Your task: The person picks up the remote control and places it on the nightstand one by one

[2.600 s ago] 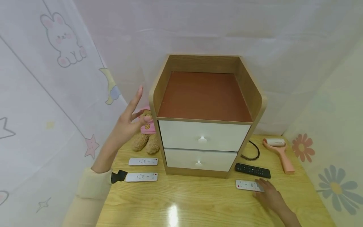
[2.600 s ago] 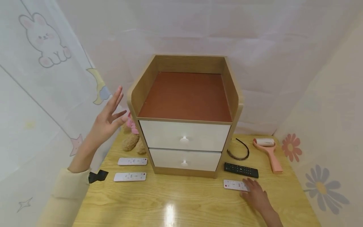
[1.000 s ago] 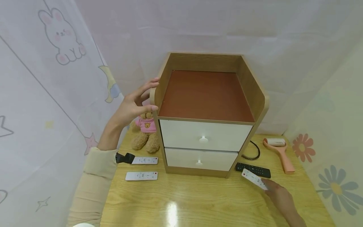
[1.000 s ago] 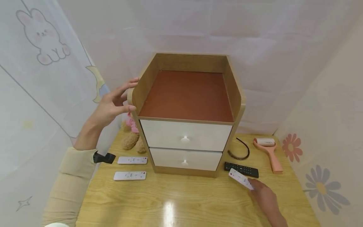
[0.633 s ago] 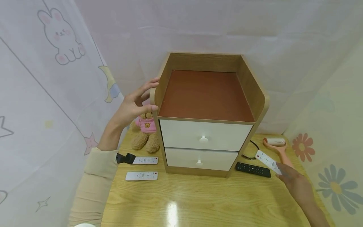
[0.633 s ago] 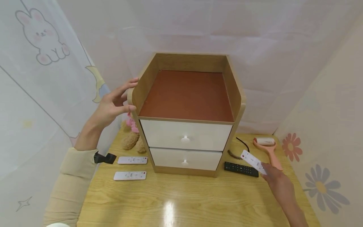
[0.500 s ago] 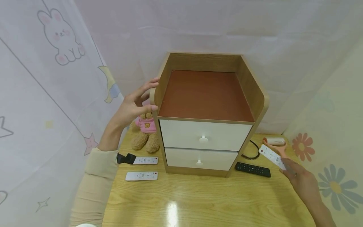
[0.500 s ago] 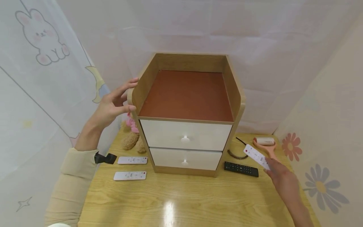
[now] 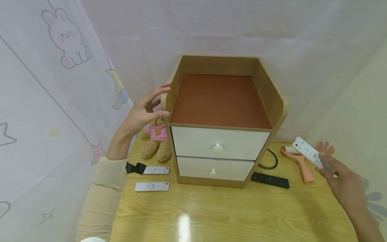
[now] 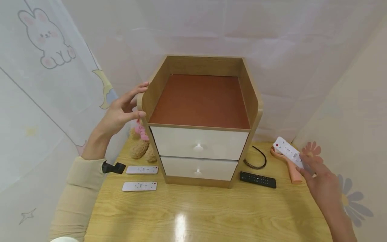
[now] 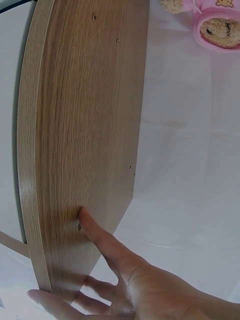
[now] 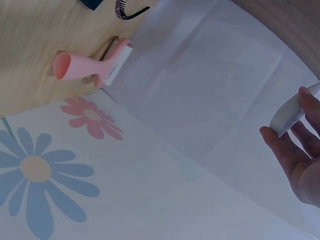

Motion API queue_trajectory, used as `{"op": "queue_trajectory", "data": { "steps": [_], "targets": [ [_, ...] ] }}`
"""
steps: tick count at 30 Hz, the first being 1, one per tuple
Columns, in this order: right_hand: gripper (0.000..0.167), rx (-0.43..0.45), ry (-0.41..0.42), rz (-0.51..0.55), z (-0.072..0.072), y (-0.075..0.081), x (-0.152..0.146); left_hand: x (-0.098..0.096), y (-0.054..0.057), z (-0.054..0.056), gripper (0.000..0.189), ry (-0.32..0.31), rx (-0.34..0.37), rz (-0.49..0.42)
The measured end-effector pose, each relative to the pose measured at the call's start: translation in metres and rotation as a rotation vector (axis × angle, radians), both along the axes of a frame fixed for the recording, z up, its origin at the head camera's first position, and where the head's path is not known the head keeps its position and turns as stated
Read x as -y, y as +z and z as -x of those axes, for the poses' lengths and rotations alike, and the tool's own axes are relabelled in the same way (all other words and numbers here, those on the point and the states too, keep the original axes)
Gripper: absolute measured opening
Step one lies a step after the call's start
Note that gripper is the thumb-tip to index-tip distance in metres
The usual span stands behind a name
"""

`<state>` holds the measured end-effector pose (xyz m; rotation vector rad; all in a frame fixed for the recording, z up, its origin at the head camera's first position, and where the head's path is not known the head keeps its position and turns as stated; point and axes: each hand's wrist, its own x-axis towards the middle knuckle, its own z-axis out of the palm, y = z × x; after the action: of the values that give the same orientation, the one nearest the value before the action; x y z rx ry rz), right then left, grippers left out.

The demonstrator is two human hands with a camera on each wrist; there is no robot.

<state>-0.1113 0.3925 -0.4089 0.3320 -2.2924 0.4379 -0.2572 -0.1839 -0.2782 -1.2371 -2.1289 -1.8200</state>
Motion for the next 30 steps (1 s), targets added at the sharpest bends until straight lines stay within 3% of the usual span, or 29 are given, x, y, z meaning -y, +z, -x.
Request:
{"op": "queue_trajectory", "data": {
  "steps": [4, 7, 8, 11, 17, 22, 30],
  "targets": [
    [0.069, -0.010, -0.026, -0.006, 0.002, 0.020, 0.001, 0.000, 0.001, -0.001, 0.067, -0.003, 0.004, -0.006],
    [0.042, 0.001, -0.046, -0.001, 0.004, 0.035, 0.002, -0.002, 0.006, -0.006, 0.066, 0.000, -0.001, -0.005],
    [0.040, 0.010, -0.047, 0.008, 0.005, 0.040, 0.003, -0.002, 0.007, -0.008, 0.066, 0.002, 0.000, -0.004],
    [0.058, 0.038, -0.060, 0.016, 0.008, 0.054, 0.005, -0.004, 0.010, -0.013, 0.065, 0.012, 0.003, 0.002],
    [0.050, 0.000, -0.071, 0.003, 0.011, 0.073, 0.007, -0.005, 0.007, -0.009, 0.065, 0.005, 0.008, 0.002],
    [0.047, -0.010, 0.010, 0.123, 0.014, 0.085, 0.007, -0.005, 0.002, -0.002, 0.066, -0.001, 0.012, -0.007],
    [0.042, -0.063, 0.047, 0.173, 0.024, 0.111, 0.005, -0.012, 0.012, -0.012, 0.063, 0.004, 0.030, 0.005]
  ]
}}
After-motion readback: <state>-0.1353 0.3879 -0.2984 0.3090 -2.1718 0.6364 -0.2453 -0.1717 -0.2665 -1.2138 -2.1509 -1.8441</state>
